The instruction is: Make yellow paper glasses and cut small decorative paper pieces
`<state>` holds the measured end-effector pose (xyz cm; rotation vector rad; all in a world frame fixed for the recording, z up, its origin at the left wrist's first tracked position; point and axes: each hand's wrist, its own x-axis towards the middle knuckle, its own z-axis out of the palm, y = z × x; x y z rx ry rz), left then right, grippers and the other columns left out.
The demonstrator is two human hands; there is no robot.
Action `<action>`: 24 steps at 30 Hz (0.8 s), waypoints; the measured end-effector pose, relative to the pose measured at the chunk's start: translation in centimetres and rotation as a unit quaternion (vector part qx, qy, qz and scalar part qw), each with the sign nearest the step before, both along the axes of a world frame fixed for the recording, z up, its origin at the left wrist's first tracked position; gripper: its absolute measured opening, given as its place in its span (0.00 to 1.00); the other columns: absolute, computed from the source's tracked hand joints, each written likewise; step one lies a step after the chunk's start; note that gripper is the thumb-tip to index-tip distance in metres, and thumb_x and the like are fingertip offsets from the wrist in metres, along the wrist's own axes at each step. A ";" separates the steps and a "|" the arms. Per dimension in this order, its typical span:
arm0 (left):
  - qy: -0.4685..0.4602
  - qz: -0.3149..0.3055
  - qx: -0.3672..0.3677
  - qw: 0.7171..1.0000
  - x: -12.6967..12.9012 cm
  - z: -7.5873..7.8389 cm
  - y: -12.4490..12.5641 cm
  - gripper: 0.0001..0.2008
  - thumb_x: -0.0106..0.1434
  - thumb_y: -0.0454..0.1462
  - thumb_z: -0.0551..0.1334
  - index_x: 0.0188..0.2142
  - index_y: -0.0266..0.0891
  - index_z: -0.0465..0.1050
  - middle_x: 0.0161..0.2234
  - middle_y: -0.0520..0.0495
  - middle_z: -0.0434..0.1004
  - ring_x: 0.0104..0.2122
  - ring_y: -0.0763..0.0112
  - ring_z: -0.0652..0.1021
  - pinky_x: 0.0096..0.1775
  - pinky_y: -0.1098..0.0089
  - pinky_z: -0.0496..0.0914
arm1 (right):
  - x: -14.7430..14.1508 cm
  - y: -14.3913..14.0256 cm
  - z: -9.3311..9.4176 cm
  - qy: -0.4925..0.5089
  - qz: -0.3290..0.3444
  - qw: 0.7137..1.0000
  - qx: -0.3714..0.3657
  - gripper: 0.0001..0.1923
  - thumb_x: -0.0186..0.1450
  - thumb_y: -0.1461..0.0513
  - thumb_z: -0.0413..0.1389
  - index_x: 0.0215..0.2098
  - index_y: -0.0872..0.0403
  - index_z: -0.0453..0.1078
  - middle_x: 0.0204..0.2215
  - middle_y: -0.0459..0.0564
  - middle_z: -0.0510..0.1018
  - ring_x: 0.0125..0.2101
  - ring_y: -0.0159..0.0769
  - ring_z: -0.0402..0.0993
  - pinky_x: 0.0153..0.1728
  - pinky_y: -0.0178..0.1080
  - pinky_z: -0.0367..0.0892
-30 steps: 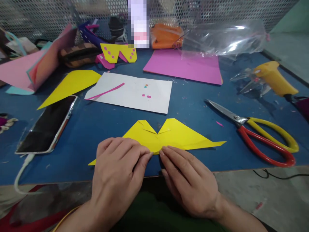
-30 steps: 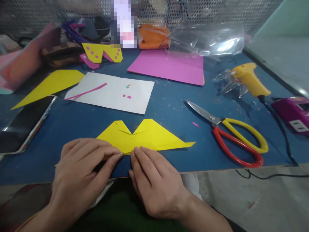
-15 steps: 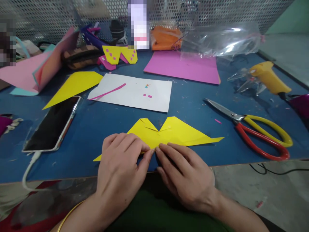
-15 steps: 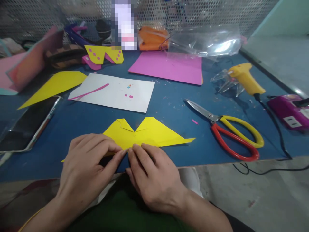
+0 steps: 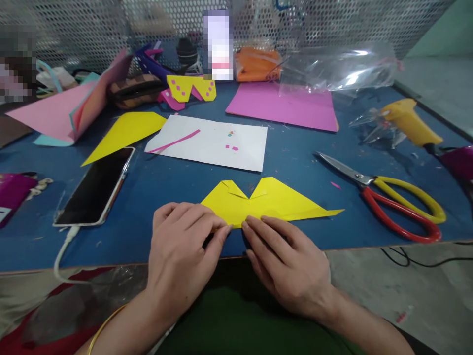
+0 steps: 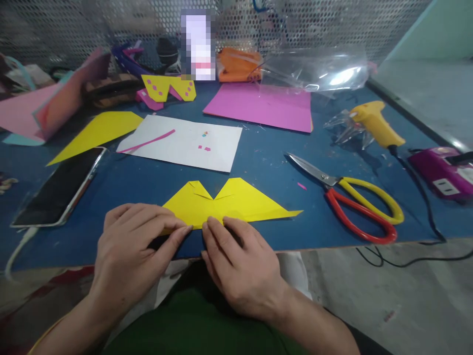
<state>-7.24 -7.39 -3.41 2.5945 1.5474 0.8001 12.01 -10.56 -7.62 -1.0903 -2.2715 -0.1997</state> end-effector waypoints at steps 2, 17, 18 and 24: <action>-0.002 0.001 0.004 1.000 0.0 -0.1 0.0 0.08 0.65 0.36 0.62 0.28 0.42 0.73 0.29 0.52 0.78 0.33 0.63 0.77 0.43 0.58 0.61 | -0.3 -0.1 0.1 -0.009 0.010 1.000 0.005 0.15 0.68 0.64 0.57 0.50 0.63 0.77 0.51 0.53 0.80 0.45 0.47 0.77 0.47 0.48 0.76; 0.023 0.013 -0.036 0.999 0.0 0.3 0.4 0.10 0.65 0.38 0.62 0.26 0.42 0.72 0.28 0.52 0.77 0.31 0.64 0.75 0.42 0.57 0.60 | -0.5 0.1 0.1 0.016 0.008 1.000 -0.014 0.15 0.68 0.65 0.55 0.50 0.62 0.76 0.49 0.52 0.81 0.46 0.43 0.76 0.51 0.45 0.71; 0.022 0.012 -0.036 0.999 0.0 0.3 0.4 0.10 0.65 0.38 0.61 0.26 0.42 0.72 0.28 0.52 0.77 0.31 0.64 0.76 0.43 0.57 0.60 | -0.5 0.1 0.2 0.008 0.004 1.000 -0.014 0.15 0.69 0.63 0.55 0.51 0.62 0.76 0.49 0.53 0.81 0.46 0.44 0.75 0.50 0.45 0.70; 0.026 0.000 -0.028 0.999 -0.6 0.4 0.1 0.10 0.67 0.36 0.60 0.28 0.42 0.73 0.30 0.52 0.78 0.33 0.64 0.77 0.44 0.57 0.60 | -1.1 0.1 0.5 -0.017 -0.020 1.000 0.007 0.18 0.71 0.57 0.53 0.51 0.60 0.76 0.45 0.53 0.83 0.44 0.43 0.73 0.51 0.47 0.64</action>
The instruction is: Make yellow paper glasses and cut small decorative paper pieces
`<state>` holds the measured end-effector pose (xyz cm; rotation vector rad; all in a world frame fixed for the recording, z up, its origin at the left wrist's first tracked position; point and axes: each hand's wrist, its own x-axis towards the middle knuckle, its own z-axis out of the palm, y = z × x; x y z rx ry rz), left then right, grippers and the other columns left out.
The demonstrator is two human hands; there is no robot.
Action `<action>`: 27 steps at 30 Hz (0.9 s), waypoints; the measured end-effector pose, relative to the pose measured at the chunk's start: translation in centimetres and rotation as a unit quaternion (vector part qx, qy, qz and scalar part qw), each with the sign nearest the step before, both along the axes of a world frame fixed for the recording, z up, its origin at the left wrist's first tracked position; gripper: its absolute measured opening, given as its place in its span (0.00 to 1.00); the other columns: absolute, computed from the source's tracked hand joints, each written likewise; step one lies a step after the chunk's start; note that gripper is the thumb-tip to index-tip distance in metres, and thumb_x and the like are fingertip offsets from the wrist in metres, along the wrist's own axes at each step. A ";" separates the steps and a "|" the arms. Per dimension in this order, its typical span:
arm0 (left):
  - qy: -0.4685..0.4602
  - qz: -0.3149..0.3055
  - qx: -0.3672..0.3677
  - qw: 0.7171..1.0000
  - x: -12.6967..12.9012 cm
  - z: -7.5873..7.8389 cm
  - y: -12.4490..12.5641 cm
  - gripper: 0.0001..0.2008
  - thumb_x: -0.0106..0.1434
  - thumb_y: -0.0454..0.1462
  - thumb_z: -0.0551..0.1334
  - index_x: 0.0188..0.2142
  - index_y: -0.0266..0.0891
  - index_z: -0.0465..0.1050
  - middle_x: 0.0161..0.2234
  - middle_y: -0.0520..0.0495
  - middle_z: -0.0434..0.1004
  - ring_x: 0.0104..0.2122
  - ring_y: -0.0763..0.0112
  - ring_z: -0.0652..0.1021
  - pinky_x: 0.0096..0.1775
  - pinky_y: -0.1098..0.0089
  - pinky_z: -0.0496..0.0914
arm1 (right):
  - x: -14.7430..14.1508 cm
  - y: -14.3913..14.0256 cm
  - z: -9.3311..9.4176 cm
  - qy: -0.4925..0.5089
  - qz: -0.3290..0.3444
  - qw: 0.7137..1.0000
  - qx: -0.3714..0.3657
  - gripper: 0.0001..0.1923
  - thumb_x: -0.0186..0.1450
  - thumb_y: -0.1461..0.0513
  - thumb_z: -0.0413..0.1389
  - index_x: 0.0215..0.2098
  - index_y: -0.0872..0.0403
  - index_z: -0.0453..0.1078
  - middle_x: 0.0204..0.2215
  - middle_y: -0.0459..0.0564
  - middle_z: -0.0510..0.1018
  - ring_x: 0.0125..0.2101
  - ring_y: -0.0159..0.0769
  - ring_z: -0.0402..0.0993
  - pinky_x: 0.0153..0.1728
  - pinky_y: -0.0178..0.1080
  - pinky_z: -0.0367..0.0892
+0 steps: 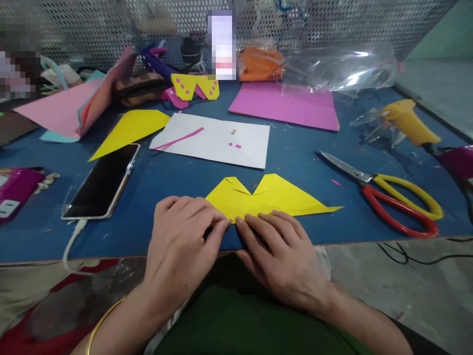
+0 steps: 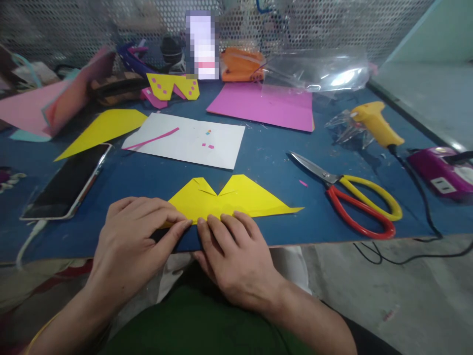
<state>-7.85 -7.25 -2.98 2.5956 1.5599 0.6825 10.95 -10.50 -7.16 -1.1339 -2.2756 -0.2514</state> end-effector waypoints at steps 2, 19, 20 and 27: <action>0.001 0.008 0.007 1.000 -0.4 0.0 0.0 0.11 0.67 0.36 0.59 0.28 0.42 0.73 0.30 0.52 0.78 0.34 0.64 0.77 0.44 0.56 0.60 | -0.1 0.0 0.0 -0.001 -0.003 1.000 -0.006 0.17 0.71 0.57 0.53 0.51 0.60 0.75 0.45 0.52 0.82 0.44 0.42 0.72 0.51 0.47 0.62; -0.010 0.004 -0.031 0.999 -1.4 0.0 0.3 0.10 0.66 0.37 0.60 0.27 0.42 0.73 0.29 0.52 0.77 0.33 0.65 0.75 0.43 0.57 0.62 | -1.7 -0.2 -0.1 -0.003 0.032 0.999 -0.007 0.22 0.71 0.56 0.52 0.54 0.64 0.73 0.48 0.54 0.81 0.48 0.44 0.70 0.52 0.46 0.60; -0.012 0.003 -0.032 0.999 -1.4 -0.1 0.3 0.10 0.66 0.37 0.60 0.27 0.42 0.73 0.29 0.51 0.77 0.33 0.65 0.75 0.43 0.57 0.62 | -1.9 -0.1 -0.1 -0.004 0.033 0.999 -0.001 0.21 0.71 0.56 0.53 0.53 0.65 0.73 0.47 0.55 0.81 0.47 0.44 0.70 0.51 0.46 0.61; -0.032 0.013 -0.033 0.999 -2.2 -0.1 0.3 0.10 0.65 0.36 0.60 0.27 0.42 0.73 0.29 0.51 0.77 0.33 0.64 0.76 0.43 0.57 0.62 | -2.0 0.0 -0.3 -0.002 0.028 0.999 0.015 0.18 0.68 0.62 0.56 0.52 0.65 0.73 0.46 0.54 0.82 0.45 0.41 0.71 0.46 0.45 0.62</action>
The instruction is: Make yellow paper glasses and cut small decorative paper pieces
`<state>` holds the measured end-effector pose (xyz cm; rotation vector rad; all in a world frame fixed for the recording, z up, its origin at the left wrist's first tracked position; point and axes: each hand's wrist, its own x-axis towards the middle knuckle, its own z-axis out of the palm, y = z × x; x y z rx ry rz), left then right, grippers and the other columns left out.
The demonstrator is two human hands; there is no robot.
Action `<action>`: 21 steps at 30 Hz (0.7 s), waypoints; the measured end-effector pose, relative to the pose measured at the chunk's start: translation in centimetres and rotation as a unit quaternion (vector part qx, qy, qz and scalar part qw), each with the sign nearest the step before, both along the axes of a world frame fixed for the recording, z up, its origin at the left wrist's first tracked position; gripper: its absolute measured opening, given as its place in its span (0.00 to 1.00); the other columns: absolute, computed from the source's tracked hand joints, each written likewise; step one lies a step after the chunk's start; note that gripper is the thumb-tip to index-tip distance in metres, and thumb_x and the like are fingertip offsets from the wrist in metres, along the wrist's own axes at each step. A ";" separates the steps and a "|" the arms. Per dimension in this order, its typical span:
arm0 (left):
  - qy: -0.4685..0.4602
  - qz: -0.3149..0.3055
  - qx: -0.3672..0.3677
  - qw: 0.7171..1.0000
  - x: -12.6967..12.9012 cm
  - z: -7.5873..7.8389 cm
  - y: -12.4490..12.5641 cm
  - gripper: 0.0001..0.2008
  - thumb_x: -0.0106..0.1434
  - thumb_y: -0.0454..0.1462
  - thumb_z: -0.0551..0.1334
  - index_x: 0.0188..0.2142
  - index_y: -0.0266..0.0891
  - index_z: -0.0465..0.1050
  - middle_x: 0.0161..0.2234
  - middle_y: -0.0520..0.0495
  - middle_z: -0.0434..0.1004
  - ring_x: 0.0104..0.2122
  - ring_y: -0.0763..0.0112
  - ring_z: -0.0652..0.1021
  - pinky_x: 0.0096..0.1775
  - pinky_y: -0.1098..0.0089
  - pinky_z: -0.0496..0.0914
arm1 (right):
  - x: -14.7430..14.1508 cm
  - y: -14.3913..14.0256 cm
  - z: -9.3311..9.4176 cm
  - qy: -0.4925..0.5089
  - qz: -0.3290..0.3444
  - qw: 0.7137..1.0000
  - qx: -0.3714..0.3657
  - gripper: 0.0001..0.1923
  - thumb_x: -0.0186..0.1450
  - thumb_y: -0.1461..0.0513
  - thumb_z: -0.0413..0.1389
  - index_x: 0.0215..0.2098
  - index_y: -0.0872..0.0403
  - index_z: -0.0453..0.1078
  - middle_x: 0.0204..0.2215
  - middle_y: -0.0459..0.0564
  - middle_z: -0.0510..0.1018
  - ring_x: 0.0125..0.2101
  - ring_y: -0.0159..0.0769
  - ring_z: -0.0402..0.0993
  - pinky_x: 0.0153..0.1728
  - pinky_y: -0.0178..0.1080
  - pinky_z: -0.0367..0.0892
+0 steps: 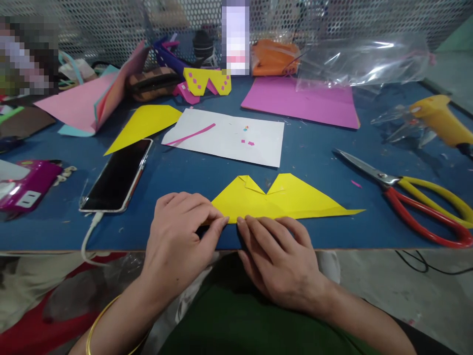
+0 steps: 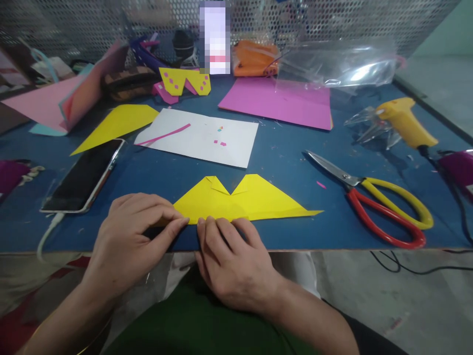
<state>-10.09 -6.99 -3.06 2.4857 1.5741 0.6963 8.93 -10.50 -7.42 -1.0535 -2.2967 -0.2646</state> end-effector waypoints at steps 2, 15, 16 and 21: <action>0.001 0.000 -0.002 1.000 -0.5 0.0 0.0 0.09 0.65 0.36 0.60 0.27 0.42 0.73 0.29 0.51 0.77 0.34 0.64 0.76 0.43 0.57 0.63 | 0.1 0.0 -0.1 0.000 0.002 1.000 -0.006 0.18 0.68 0.62 0.56 0.53 0.64 0.73 0.46 0.54 0.82 0.45 0.41 0.71 0.46 0.45 0.61; -0.006 -0.006 -0.041 0.999 -1.9 0.2 0.5 0.10 0.65 0.37 0.60 0.26 0.42 0.71 0.28 0.52 0.77 0.33 0.66 0.75 0.42 0.60 0.64 | -0.5 -0.2 0.2 -0.017 -0.006 1.000 -0.010 0.22 0.71 0.56 0.53 0.56 0.63 0.71 0.50 0.53 0.80 0.47 0.42 0.71 0.47 0.46 0.61; -0.005 -0.006 -0.041 0.999 -1.9 0.1 0.5 0.10 0.65 0.37 0.60 0.26 0.42 0.71 0.28 0.52 0.77 0.33 0.66 0.75 0.42 0.60 0.63 | -0.6 -0.2 0.2 -0.021 0.000 1.000 -0.007 0.22 0.71 0.55 0.53 0.56 0.62 0.71 0.50 0.52 0.80 0.47 0.42 0.70 0.47 0.46 0.61; -0.014 -0.010 -0.042 0.999 -1.8 0.1 0.4 0.10 0.65 0.37 0.60 0.26 0.42 0.71 0.27 0.52 0.76 0.32 0.67 0.74 0.41 0.61 0.63 | -1.2 0.0 0.0 -0.017 0.006 1.000 0.006 0.21 0.70 0.57 0.54 0.55 0.62 0.72 0.48 0.52 0.81 0.47 0.41 0.71 0.46 0.45 0.61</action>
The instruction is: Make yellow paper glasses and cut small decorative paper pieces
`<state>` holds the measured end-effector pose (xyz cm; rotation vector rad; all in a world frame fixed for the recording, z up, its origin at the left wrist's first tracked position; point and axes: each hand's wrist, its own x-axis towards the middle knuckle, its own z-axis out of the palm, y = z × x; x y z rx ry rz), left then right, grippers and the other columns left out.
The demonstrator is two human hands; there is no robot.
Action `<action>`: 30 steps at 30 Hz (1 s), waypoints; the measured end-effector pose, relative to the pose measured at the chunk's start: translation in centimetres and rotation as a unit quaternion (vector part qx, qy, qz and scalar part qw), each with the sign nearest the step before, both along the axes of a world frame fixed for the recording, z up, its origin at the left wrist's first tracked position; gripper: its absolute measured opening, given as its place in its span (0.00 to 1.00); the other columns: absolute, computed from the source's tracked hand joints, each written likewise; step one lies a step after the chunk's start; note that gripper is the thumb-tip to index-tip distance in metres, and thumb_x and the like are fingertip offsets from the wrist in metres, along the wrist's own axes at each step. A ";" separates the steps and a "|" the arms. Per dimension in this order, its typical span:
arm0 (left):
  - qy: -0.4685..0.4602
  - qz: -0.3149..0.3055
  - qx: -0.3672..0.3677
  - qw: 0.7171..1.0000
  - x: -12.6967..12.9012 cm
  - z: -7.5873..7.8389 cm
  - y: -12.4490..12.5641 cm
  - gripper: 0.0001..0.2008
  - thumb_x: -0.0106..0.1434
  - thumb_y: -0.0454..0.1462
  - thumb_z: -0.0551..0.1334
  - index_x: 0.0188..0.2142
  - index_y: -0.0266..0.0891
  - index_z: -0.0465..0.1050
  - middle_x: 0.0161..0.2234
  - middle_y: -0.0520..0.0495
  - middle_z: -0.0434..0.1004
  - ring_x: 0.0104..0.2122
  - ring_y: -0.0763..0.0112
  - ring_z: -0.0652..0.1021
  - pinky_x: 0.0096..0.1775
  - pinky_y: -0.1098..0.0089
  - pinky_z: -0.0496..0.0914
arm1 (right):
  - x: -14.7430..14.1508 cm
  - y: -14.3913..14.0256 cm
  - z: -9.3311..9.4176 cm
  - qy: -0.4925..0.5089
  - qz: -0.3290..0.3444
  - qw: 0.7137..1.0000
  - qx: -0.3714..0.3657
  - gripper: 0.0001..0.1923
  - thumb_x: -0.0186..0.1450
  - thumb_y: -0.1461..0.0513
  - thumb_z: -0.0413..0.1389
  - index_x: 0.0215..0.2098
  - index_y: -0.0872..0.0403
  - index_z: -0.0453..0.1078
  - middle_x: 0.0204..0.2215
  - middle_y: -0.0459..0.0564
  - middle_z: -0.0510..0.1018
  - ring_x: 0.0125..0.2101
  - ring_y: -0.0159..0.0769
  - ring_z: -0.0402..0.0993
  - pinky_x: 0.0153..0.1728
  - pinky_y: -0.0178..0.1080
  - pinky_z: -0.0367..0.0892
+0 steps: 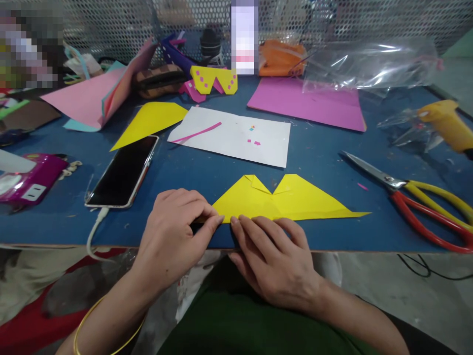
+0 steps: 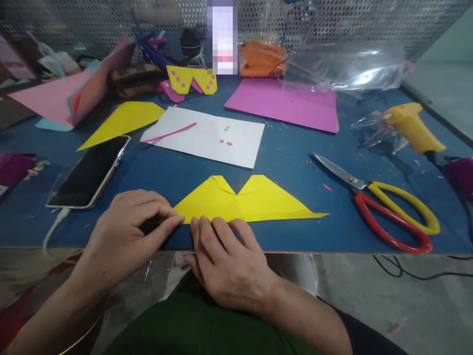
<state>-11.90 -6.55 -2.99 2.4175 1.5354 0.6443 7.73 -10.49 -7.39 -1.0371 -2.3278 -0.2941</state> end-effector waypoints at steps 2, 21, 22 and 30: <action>-0.010 0.001 -0.002 1.000 -0.1 0.0 -0.1 0.10 0.65 0.37 0.60 0.26 0.42 0.71 0.27 0.53 0.76 0.31 0.67 0.74 0.40 0.62 0.64 | 0.0 0.1 0.1 0.004 0.003 1.000 0.000 0.20 0.70 0.58 0.55 0.54 0.63 0.73 0.47 0.53 0.82 0.46 0.41 0.71 0.45 0.45 0.61; -0.040 0.025 0.000 0.999 -1.5 -0.2 -0.5 0.09 0.64 0.36 0.61 0.26 0.42 0.73 0.28 0.52 0.77 0.32 0.68 0.75 0.40 0.62 0.66 | -1.6 0.1 0.1 0.005 0.041 0.999 -0.013 0.23 0.73 0.55 0.49 0.54 0.64 0.72 0.47 0.55 0.81 0.48 0.42 0.70 0.46 0.45 0.60; -0.040 0.027 0.001 0.999 -1.5 -0.2 -0.5 0.09 0.64 0.36 0.61 0.26 0.42 0.73 0.28 0.52 0.77 0.32 0.68 0.75 0.40 0.62 0.66 | -1.6 0.2 0.1 0.006 0.042 0.999 -0.015 0.22 0.72 0.56 0.49 0.54 0.65 0.72 0.47 0.55 0.81 0.47 0.42 0.70 0.45 0.45 0.60; -0.023 0.044 0.003 0.999 -2.7 0.0 -0.8 0.09 0.63 0.36 0.62 0.26 0.42 0.71 0.28 0.53 0.76 0.32 0.69 0.75 0.39 0.63 0.66 | -1.4 0.2 -0.1 0.010 0.043 0.999 -0.018 0.21 0.71 0.58 0.53 0.55 0.65 0.71 0.47 0.55 0.81 0.48 0.42 0.69 0.45 0.46 0.60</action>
